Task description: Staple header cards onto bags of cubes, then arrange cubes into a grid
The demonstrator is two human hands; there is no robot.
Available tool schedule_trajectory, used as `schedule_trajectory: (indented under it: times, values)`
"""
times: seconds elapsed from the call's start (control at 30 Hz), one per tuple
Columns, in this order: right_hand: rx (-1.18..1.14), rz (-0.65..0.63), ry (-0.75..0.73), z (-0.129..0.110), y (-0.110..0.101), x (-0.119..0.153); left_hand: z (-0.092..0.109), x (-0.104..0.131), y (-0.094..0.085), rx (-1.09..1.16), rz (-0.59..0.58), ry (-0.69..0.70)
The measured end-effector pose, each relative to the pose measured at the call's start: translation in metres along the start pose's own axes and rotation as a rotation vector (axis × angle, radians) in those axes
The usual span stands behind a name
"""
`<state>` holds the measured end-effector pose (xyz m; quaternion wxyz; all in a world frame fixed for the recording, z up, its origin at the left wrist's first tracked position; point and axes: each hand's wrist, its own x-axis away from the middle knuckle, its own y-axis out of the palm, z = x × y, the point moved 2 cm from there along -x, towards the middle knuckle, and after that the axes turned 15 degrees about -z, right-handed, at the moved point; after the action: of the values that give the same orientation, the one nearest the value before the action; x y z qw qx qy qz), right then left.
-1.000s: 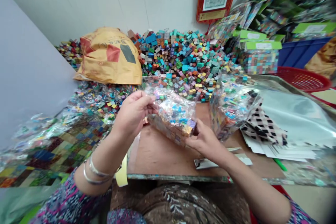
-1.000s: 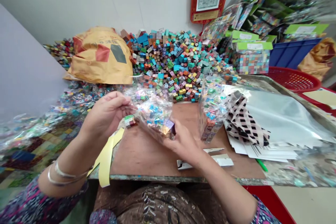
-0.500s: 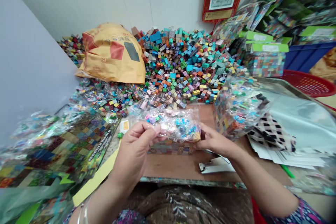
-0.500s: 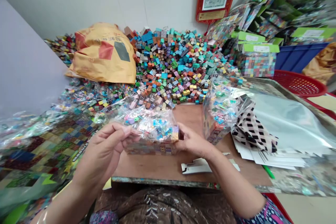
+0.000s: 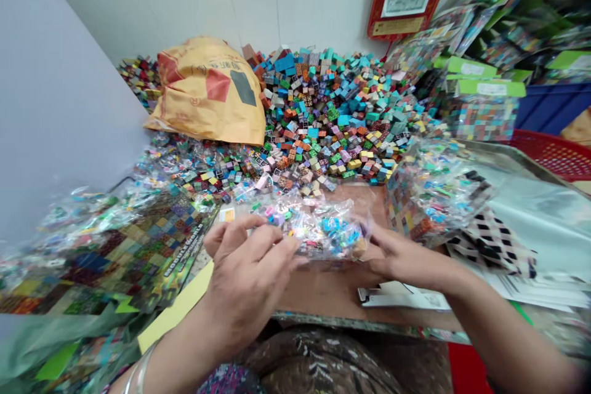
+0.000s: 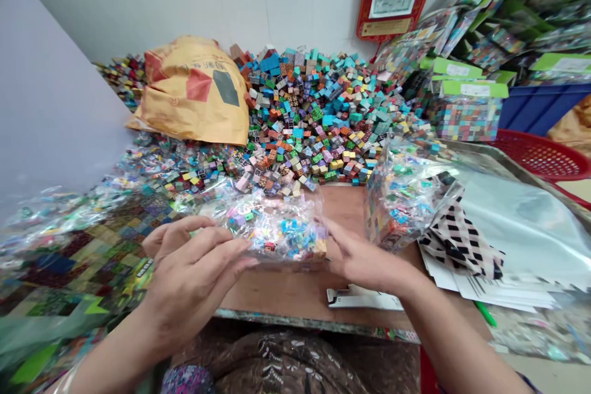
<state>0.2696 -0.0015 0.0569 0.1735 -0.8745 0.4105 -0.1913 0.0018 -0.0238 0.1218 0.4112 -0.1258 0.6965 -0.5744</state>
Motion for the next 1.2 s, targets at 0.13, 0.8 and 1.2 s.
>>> schedule_trajectory:
  times: [0.13,0.8,1.2]
  values:
    - [0.303,0.465,-0.015,-0.057,-0.03,0.027,-0.001,-0.007,0.001,0.012,0.084,0.037]
    - [1.042,-0.177,-0.218,-0.15,-0.019,-0.097,-0.011,-0.009,-0.012,-0.033,0.11,0.104]
    - [0.963,-0.353,-0.188,-0.161,-0.02,-0.095,-0.014,-0.023,-0.013,-0.089,0.089,0.133]
